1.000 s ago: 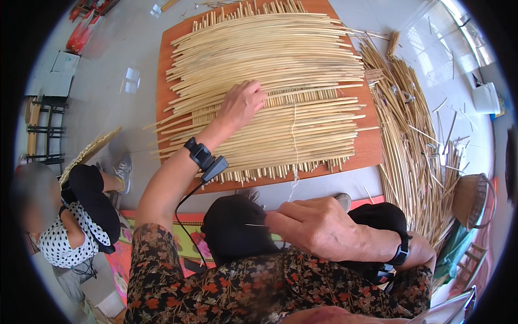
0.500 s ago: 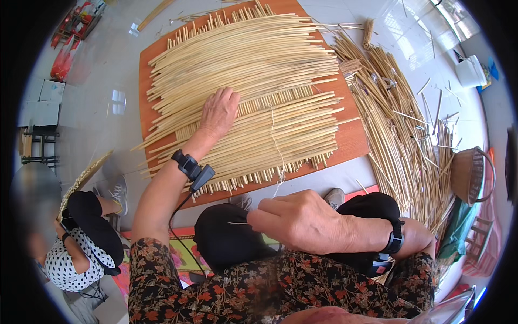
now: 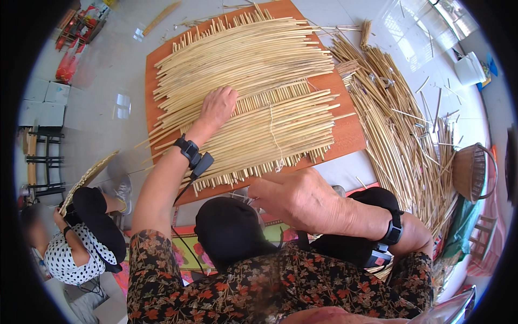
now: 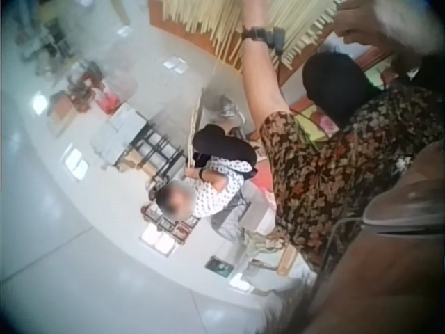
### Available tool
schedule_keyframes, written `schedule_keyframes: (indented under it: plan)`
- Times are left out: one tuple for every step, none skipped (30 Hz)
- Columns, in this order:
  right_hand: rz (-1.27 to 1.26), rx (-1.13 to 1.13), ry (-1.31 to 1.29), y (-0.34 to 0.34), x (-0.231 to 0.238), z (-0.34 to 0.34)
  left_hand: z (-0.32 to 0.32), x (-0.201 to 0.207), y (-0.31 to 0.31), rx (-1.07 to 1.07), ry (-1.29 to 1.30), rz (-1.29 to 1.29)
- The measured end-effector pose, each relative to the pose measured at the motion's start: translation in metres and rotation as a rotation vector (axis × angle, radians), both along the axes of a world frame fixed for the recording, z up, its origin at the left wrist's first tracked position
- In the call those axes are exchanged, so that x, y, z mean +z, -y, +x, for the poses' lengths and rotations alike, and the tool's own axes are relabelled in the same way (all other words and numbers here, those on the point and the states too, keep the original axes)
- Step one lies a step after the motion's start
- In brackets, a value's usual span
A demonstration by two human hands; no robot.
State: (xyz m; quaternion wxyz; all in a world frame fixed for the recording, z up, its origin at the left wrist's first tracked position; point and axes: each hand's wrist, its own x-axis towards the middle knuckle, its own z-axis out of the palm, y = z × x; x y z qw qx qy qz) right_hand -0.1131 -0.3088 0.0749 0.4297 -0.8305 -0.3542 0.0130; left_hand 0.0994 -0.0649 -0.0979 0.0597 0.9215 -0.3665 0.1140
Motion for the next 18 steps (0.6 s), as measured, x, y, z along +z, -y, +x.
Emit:
schedule_keyframes:
  plan:
    - [0.003,-0.017,0.009,0.001,-0.001,0.000,0.001,0.001,-0.001,-0.006,-0.002,0.018]
    - [0.004,-0.023,0.006,0.002,-0.002,0.001,0.003,0.003,-0.002,0.016,0.001,0.036]
    - [0.005,-0.028,0.004,0.004,-0.006,0.002,0.004,0.005,-0.004,0.039,0.005,0.054]
    - [0.008,-0.036,0.002,0.006,-0.008,0.002,0.005,0.011,-0.004,0.059,0.008,0.072]
    - [0.022,-0.056,-0.015,0.007,-0.008,0.002,0.006,0.018,-0.006,0.055,0.038,0.043]
    - [0.036,-0.074,-0.033,0.008,-0.009,0.003,0.008,0.026,-0.011,0.054,0.068,0.013]
    - [0.054,-0.092,-0.051,0.009,-0.009,0.003,0.010,0.039,-0.016,0.052,0.096,-0.013]
    - [0.043,-0.113,-0.095,0.009,-0.007,0.004,0.012,0.055,-0.023,0.021,0.128,-0.051]
    - [0.048,-0.127,-0.090,0.009,-0.006,0.005,0.017,0.071,-0.031,-0.007,0.159,-0.089]
    - [0.053,-0.139,-0.087,0.008,-0.005,0.006,0.020,0.089,-0.037,-0.035,0.188,-0.127]
    - [0.056,-0.153,-0.084,0.008,-0.004,0.007,0.021,0.108,-0.040,-0.009,0.141,-0.125]
    - [0.076,-0.175,-0.132,0.007,-0.004,0.007,0.022,0.126,-0.044,0.019,0.093,-0.123]
    - [0.081,-0.176,-0.109,0.007,-0.003,0.008,0.021,0.148,-0.050,0.053,0.051,-0.117]
    - [0.088,-0.174,-0.087,0.008,-0.005,0.010,0.019,0.167,-0.055,0.035,0.132,-0.111]
    - [0.094,-0.172,-0.065,0.008,-0.005,0.011,0.016,0.183,-0.056,0.015,0.213,-0.103]
    - [0.096,-0.202,-0.112,0.009,-0.007,0.012,0.012,0.199,-0.055,-0.007,0.300,-0.093]
    - [0.091,-0.210,-0.136,0.009,-0.007,0.013,0.008,0.213,-0.053,-0.008,0.362,-0.122]
    - [0.087,-0.219,-0.160,0.010,-0.010,0.014,0.004,0.227,-0.050,-0.012,0.423,-0.150]
